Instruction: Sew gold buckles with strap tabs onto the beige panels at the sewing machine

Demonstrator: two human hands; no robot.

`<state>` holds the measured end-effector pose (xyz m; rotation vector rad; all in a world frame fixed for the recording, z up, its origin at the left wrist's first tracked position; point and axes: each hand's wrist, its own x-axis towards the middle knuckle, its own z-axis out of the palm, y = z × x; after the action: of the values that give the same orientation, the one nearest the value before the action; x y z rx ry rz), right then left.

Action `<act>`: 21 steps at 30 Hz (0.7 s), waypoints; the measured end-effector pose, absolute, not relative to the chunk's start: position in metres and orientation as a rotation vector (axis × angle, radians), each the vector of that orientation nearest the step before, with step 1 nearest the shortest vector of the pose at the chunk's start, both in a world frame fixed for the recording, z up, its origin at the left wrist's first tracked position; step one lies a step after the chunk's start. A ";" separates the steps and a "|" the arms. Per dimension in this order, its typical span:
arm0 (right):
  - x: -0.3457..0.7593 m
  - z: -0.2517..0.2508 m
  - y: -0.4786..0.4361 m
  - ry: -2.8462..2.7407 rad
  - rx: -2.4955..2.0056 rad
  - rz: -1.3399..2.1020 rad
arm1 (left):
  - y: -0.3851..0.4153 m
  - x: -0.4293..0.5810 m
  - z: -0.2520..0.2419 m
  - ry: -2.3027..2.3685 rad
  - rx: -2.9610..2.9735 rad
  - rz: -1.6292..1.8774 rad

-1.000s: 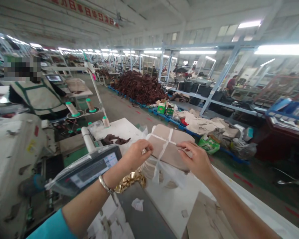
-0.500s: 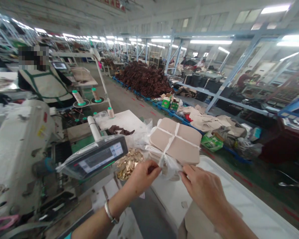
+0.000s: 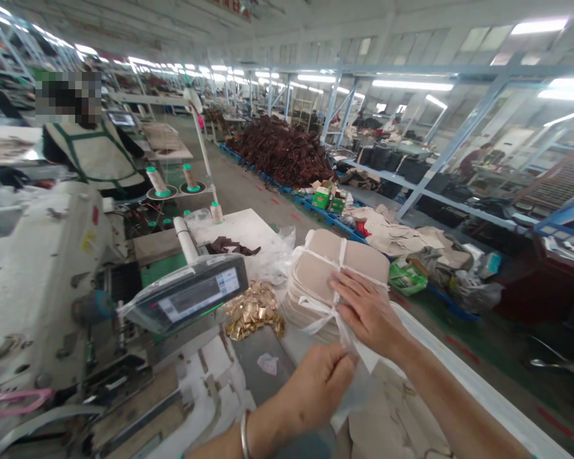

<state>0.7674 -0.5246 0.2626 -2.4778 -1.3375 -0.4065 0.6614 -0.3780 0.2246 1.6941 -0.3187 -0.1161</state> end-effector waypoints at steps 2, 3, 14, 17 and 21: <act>0.772 0.252 -0.522 -1.376 -2.565 -0.422 | -0.375 0.652 0.230 -0.261 1.613 -0.173; 0.772 0.249 -0.521 -1.377 -2.600 -0.424 | -0.374 0.649 0.232 -0.243 1.578 -0.195; 0.769 0.258 -0.531 -1.234 -2.390 -0.249 | -0.350 0.648 0.227 -0.316 1.485 -0.254; 0.763 0.259 -0.534 -1.295 -2.480 -0.322 | -0.341 0.653 0.220 -0.255 1.549 -0.238; 0.750 0.266 -0.532 -1.426 -2.650 -0.579 | -0.331 0.658 0.215 -0.223 1.612 -0.224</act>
<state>0.7496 -0.5319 0.2665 -2.6499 -1.4258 -0.5788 0.6576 -0.3313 0.2151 1.6120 -0.2227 -0.2238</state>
